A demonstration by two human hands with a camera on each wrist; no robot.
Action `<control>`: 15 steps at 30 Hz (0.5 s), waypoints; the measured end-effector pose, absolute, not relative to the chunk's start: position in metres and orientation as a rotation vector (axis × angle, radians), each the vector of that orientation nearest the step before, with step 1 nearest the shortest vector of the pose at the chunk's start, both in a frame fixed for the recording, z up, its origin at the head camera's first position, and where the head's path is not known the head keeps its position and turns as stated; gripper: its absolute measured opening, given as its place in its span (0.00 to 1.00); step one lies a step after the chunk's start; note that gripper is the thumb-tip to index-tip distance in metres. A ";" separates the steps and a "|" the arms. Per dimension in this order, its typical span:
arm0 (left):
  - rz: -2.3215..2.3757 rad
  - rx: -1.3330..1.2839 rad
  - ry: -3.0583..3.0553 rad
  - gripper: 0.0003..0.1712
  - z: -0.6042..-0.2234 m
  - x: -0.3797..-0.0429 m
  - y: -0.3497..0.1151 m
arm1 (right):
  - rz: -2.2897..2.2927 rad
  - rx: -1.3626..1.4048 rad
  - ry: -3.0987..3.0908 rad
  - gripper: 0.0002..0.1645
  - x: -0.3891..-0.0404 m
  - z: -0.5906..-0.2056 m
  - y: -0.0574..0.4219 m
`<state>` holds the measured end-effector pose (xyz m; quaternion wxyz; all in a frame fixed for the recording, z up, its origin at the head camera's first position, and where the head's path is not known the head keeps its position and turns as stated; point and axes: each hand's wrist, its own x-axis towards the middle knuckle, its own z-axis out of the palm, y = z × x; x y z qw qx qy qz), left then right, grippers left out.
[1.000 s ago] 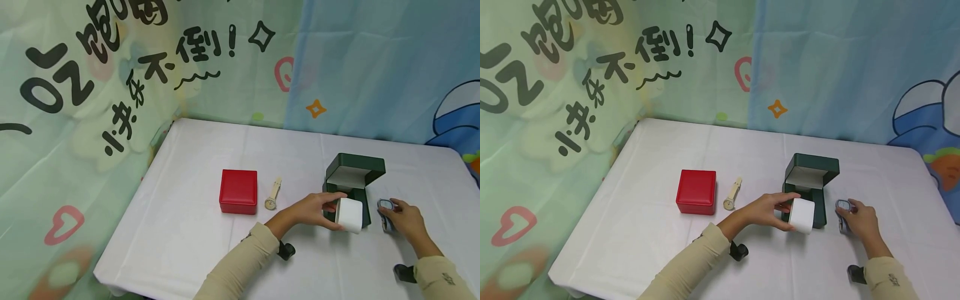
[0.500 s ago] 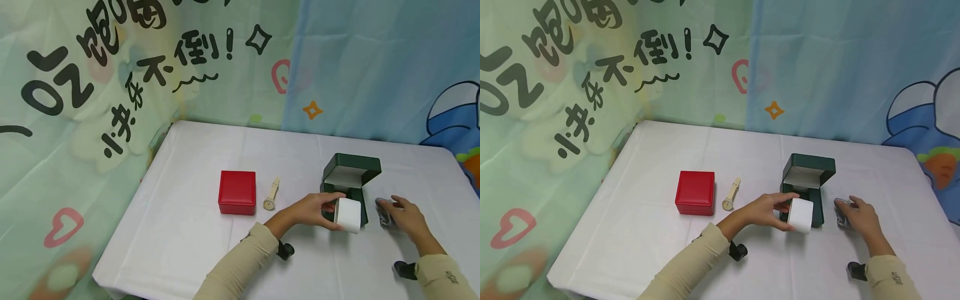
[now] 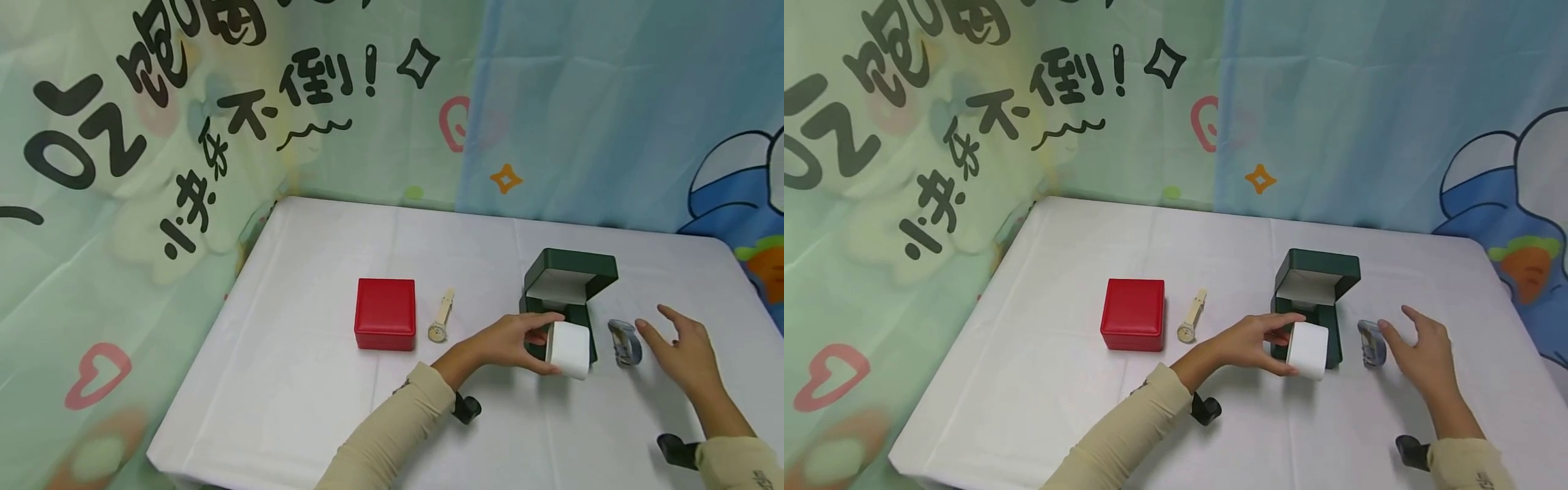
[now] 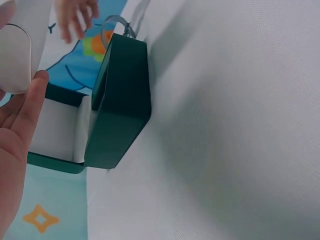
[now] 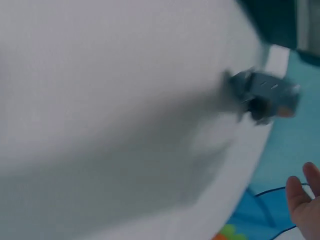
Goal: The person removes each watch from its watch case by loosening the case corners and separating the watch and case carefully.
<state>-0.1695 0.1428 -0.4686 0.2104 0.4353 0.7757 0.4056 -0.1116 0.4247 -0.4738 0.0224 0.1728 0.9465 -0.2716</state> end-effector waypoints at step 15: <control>1.122 1.249 2.181 0.46 -0.466 -0.169 0.141 | -0.987 -0.333 3.008 0.63 -0.075 -0.447 0.341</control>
